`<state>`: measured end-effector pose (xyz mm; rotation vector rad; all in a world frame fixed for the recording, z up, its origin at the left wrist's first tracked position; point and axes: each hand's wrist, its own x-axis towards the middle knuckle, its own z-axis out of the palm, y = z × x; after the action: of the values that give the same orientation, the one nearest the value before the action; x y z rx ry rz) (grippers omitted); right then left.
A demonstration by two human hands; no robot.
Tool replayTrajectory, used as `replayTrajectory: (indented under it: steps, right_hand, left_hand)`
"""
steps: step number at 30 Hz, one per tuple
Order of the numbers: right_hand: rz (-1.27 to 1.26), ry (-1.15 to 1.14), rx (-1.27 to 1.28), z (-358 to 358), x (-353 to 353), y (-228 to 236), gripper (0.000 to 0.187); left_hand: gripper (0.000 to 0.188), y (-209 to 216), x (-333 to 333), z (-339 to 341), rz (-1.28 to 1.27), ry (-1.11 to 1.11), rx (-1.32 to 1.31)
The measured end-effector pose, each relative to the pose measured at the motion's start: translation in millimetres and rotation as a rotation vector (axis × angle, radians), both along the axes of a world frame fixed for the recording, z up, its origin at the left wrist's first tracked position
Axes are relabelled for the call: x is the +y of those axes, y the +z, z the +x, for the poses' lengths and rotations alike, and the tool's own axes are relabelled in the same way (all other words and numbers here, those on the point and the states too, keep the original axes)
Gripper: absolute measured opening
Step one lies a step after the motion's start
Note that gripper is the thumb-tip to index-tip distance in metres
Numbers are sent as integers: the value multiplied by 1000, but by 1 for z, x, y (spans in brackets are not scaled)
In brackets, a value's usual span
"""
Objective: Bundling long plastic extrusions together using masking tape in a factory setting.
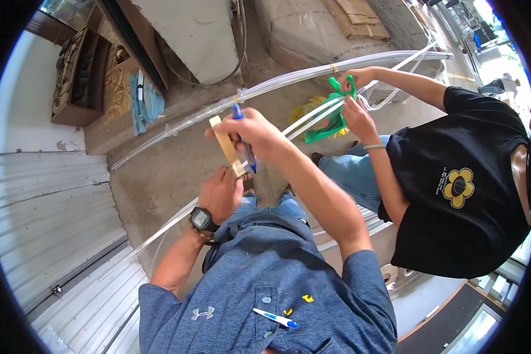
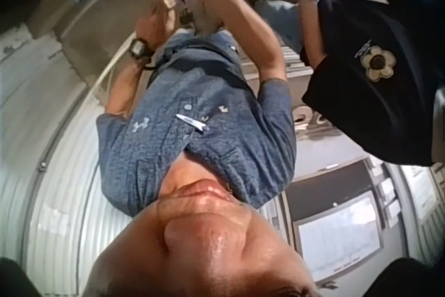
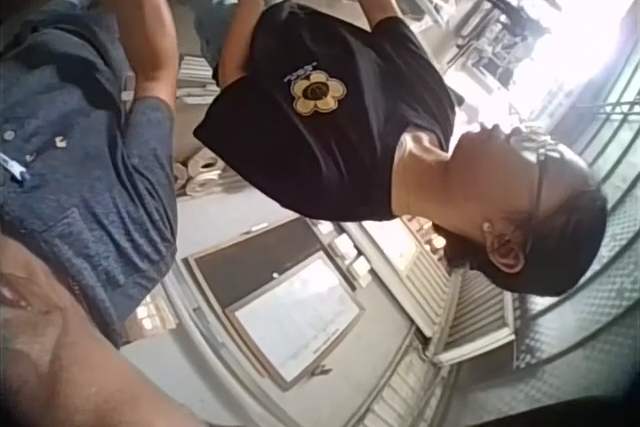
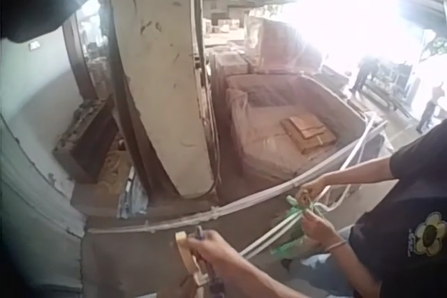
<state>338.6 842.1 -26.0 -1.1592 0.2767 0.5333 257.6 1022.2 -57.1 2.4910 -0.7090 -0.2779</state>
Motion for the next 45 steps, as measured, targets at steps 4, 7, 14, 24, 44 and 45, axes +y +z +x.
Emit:
replayTrajectory:
  steps: [4, 7, 14, 24, 44, 45]
  right_hand:
    - [-359, -10, 20, 42, 4, -71, 30]
    - [-1244, 110, -395, 43, 7, -18, 45]
    - [-431, -764, -827, -90, -29, -1, 34]
    - [-523, -49, -430, -144, -1, -59, 32]
    - [-35, -202, -197, -4, -18, 28, 54]
    - [-34, -201, -168, 0, -19, 23, 56]
  left_hand:
    - [40, 14, -8, 3, -166, 109, -162]
    - [39, 21, -5, 10, -129, 88, -111]
    - [28, 49, -11, 33, -100, 54, 62]
    - [17, 36, -1, 63, -241, -13, 324]
    - [39, 30, -1, 30, -110, 35, -176]
    - [40, 30, -2, 31, -106, 2, -194]
